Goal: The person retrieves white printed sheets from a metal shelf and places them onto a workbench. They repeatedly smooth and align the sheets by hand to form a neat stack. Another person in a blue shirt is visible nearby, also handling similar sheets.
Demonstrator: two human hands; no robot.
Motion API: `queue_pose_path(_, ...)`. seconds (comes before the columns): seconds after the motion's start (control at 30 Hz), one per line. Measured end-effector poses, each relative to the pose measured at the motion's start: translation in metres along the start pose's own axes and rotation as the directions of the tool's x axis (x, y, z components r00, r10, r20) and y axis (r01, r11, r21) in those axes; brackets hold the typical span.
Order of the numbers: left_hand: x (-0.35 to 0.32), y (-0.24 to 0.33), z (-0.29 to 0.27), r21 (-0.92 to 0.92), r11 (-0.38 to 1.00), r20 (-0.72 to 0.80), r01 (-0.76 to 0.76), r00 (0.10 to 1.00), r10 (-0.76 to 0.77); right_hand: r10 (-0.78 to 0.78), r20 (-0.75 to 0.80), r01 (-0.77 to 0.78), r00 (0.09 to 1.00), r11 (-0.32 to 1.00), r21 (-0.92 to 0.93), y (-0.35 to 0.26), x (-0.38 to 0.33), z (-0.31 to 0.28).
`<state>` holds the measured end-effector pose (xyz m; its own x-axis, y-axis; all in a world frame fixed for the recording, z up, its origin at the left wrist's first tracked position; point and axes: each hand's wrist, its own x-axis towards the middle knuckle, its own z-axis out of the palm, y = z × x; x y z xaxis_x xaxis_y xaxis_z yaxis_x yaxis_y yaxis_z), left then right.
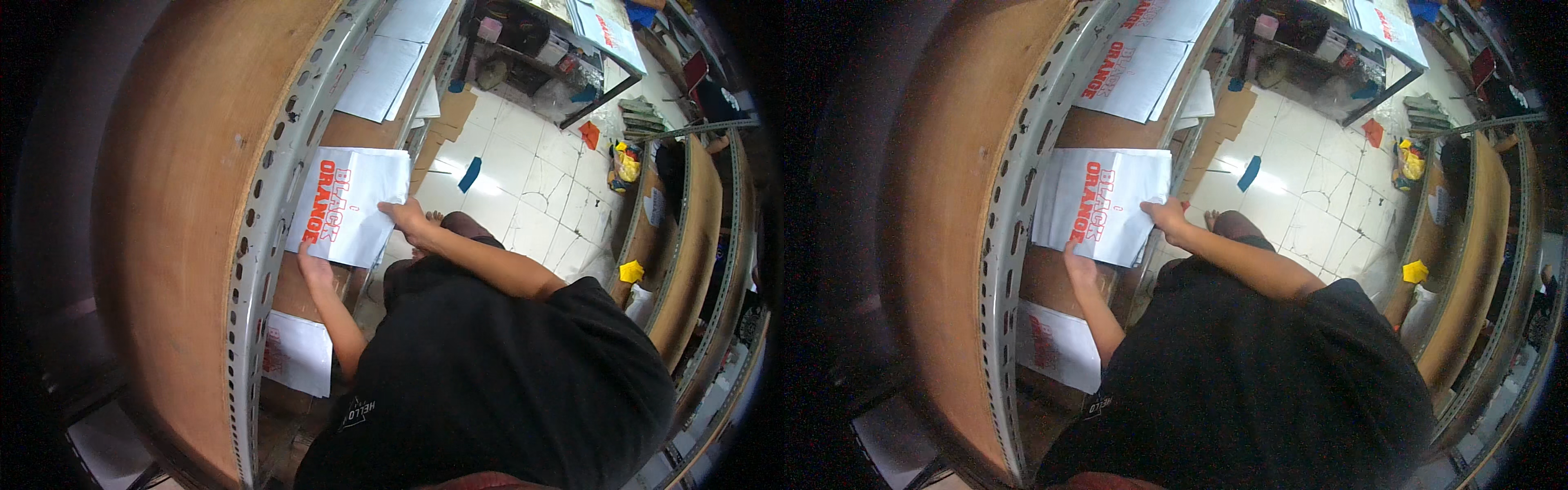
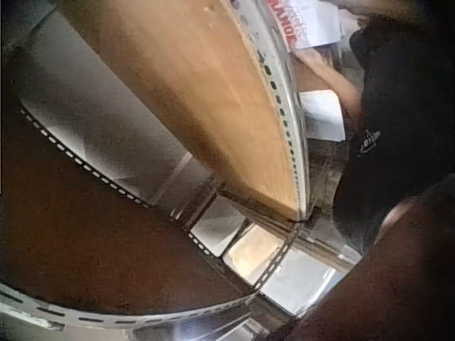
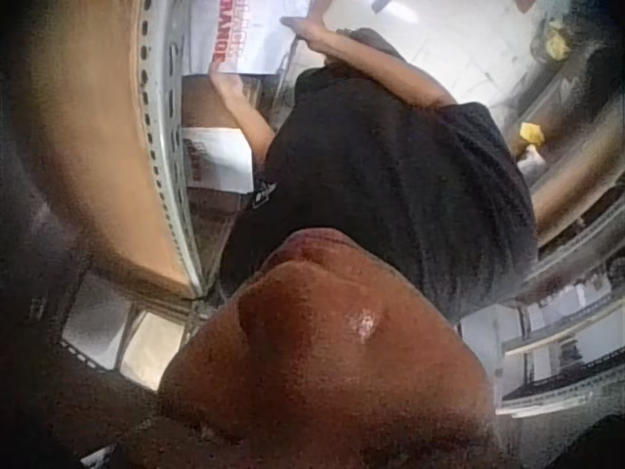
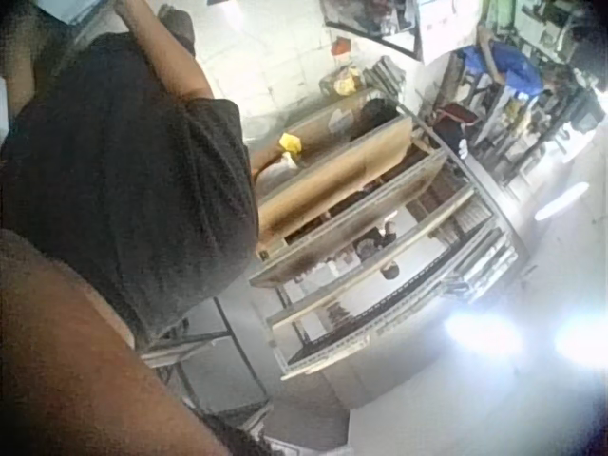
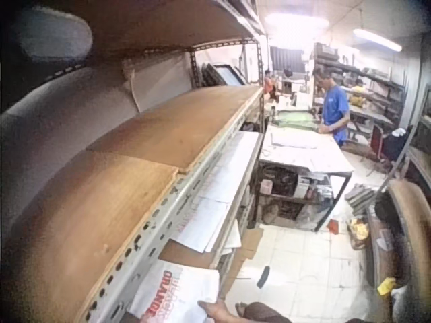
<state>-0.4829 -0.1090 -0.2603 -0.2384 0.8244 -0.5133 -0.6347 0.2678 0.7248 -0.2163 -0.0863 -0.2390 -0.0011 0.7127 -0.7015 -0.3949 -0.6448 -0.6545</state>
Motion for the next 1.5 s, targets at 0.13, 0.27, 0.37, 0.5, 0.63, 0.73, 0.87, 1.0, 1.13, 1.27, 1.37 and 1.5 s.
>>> queue_pose_path(0.13, 0.002, 0.020, 0.031, -0.068, 0.997, -0.057, 0.021, 0.998, -0.025, -0.327, -0.031, 0.318, 0.945, 0.935, -0.155, -0.023, 0.005, -0.004)
queue_pose_path(0.27, 0.013, 0.019, 0.066, 0.191, 0.970, -0.257, -0.151, 0.946, 0.197, -0.475, 0.100, 0.485, 0.874, 0.847, -0.218, -0.068, -0.003, 0.001)
queue_pose_path(0.37, 0.034, 0.025, 0.094, 0.175, 0.927, -0.286, -0.331, 0.884, 0.369, -0.641, 0.148, 0.656, 0.753, 0.715, -0.241, -0.106, -0.008, 0.008)
queue_pose_path(0.5, 0.102, 0.055, 0.146, 0.185, 0.892, -0.181, -0.413, 0.878, 0.444, -0.628, 0.118, 0.636, 0.770, 0.770, -0.049, -0.173, 0.032, 0.004)
queue_pose_path(0.63, 0.172, 0.063, 0.208, 0.251, 0.902, -0.117, -0.350, 0.915, 0.387, -0.778, -0.006, 0.774, 0.628, 0.626, -0.095, -0.234, 0.102, -0.014)
queue_pose_path(0.73, 0.216, 0.057, 0.238, 0.355, 0.905, -0.139, -0.235, 0.944, 0.300, -0.723, -0.090, 0.655, 0.685, 0.665, -0.359, -0.256, 0.136, -0.025)
queue_pose_path(0.87, 0.255, 0.035, 0.257, 0.502, 0.865, -0.252, -0.017, 0.953, 0.165, -0.652, -0.118, 0.494, 0.749, 0.669, -0.555, -0.235, 0.194, -0.047)
queue_pose_path(1.0, 0.259, 0.016, 0.247, 0.555, 0.812, -0.374, 0.180, 0.926, 0.050, -0.515, -0.050, 0.416, 0.855, 0.741, -0.527, -0.252, 0.185, -0.055)
queue_pose_path(1.13, 0.251, 0.017, 0.262, 0.488, 0.849, -0.315, 0.205, 0.948, -0.048, -0.535, -0.067, 0.426, 0.842, 0.736, -0.527, -0.257, 0.189, -0.055)
queue_pose_path(1.27, 0.244, 0.016, 0.261, 0.496, 0.856, -0.312, 0.148, 0.950, 0.017, -0.529, -0.067, 0.422, 0.846, 0.740, -0.524, -0.257, 0.191, -0.051)
queue_pose_path(1.37, 0.238, 0.006, 0.260, 0.507, 0.859, -0.282, 0.071, 0.956, 0.088, -0.501, -0.049, 0.407, 0.864, 0.753, -0.517, -0.259, 0.190, -0.052)
queue_pose_path(1.5, 0.222, -0.027, 0.267, 0.533, 0.843, -0.180, -0.068, 0.965, 0.192, -0.794, -0.198, 0.567, 0.574, 0.560, -0.604, -0.242, 0.188, -0.051)
